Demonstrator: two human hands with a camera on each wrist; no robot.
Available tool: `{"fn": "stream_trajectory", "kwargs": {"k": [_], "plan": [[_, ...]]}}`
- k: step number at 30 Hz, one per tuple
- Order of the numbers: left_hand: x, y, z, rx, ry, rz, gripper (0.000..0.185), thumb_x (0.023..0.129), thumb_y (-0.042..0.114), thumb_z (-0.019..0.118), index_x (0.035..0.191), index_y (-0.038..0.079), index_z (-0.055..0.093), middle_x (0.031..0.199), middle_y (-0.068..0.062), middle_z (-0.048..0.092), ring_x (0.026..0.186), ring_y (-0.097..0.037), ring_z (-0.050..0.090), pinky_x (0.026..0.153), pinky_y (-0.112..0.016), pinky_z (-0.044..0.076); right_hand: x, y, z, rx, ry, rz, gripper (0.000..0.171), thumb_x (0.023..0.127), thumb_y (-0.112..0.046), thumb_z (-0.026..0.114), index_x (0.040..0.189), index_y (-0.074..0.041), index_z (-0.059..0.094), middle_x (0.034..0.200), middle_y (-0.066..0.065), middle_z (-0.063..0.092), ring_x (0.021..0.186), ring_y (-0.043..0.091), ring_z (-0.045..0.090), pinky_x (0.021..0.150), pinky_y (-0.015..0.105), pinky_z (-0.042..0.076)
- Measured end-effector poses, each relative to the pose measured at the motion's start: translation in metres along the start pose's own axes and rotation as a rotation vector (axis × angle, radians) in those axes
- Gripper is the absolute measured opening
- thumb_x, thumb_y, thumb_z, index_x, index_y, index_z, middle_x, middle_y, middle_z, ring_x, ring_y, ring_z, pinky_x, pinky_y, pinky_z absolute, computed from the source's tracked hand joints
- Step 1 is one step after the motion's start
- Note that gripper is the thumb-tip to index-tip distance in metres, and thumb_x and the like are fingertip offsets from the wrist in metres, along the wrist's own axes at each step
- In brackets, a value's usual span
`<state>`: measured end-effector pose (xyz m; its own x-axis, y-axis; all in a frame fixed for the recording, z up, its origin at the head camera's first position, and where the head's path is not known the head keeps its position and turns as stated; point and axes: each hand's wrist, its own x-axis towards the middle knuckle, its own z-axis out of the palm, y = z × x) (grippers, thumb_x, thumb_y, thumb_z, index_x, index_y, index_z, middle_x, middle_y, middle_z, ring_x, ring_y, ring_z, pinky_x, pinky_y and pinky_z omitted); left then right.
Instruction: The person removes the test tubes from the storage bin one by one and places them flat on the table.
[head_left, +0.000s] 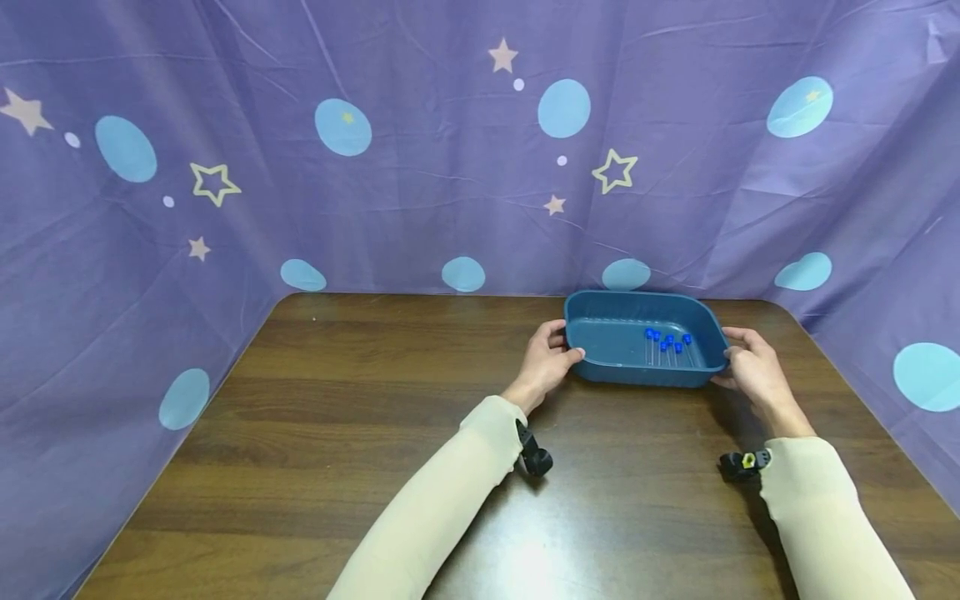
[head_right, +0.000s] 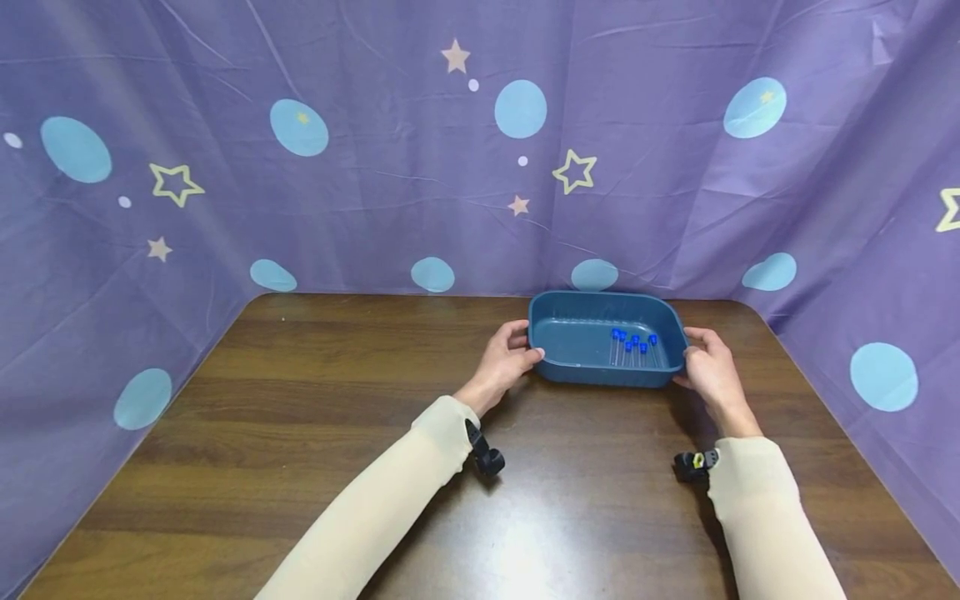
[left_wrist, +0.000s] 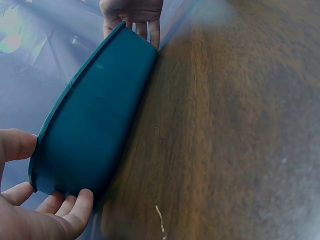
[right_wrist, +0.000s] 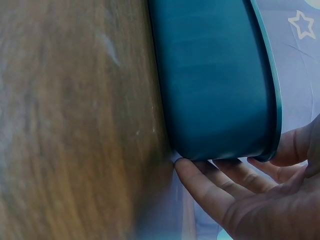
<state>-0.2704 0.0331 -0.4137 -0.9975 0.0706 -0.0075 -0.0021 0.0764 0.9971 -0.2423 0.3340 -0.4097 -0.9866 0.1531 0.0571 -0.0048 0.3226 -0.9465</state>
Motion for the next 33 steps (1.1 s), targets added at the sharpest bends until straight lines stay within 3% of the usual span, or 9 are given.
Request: {"fn": "stream_trajectory", "kwargs": {"k": [6, 15, 24, 33], "plan": [[0.0000, -0.0011, -0.0026, -0.002, 0.000, -0.003, 0.061, 0.081, 0.002, 0.071, 0.137, 0.003, 0.047, 0.121, -0.024, 0.058, 0.103, -0.024, 0.060, 0.086, -0.031, 0.050, -0.0038, -0.0077, 0.0032, -0.019, -0.018, 0.011, 0.049, 0.097, -0.006, 0.027, 0.143, 0.010, 0.026, 0.127, 0.036, 0.043, 0.082, 0.004, 0.060, 0.072, 0.037, 0.056], [0.0003, -0.0011, -0.0042, -0.008, -0.009, -0.005, 0.061, 0.082, 0.002, 0.071, 0.137, 0.003, 0.046, 0.123, -0.024, 0.057, 0.103, -0.024, 0.060, 0.086, -0.032, 0.050, -0.0038, -0.0072, 0.0049, -0.007, 0.009, 0.006, 0.048, 0.094, -0.003, 0.029, 0.140, 0.011, 0.030, 0.118, 0.031, 0.048, 0.080, 0.006, 0.060, 0.068, 0.037, 0.056], [-0.0007, -0.0018, -0.0076, -0.003, -0.001, -0.013, 0.060, 0.082, 0.003, 0.071, 0.137, 0.005, 0.047, 0.122, -0.023, 0.058, 0.103, -0.024, 0.061, 0.084, -0.032, 0.050, -0.0048, -0.0077, 0.0070, -0.003, -0.020, 0.001, 0.049, 0.095, -0.004, 0.026, 0.142, 0.011, 0.026, 0.129, 0.033, 0.036, 0.084, 0.009, 0.058, 0.072, 0.040, 0.056], [-0.0027, -0.0017, -0.0090, 0.001, -0.002, -0.006, 0.060, 0.082, 0.003, 0.071, 0.137, 0.004, 0.047, 0.123, -0.024, 0.057, 0.104, -0.025, 0.060, 0.086, -0.032, 0.050, -0.0053, -0.0082, 0.0074, -0.002, -0.026, -0.001, 0.049, 0.095, -0.004, 0.027, 0.141, 0.011, 0.026, 0.124, 0.035, 0.043, 0.083, 0.008, 0.061, 0.073, 0.040, 0.056]]}}
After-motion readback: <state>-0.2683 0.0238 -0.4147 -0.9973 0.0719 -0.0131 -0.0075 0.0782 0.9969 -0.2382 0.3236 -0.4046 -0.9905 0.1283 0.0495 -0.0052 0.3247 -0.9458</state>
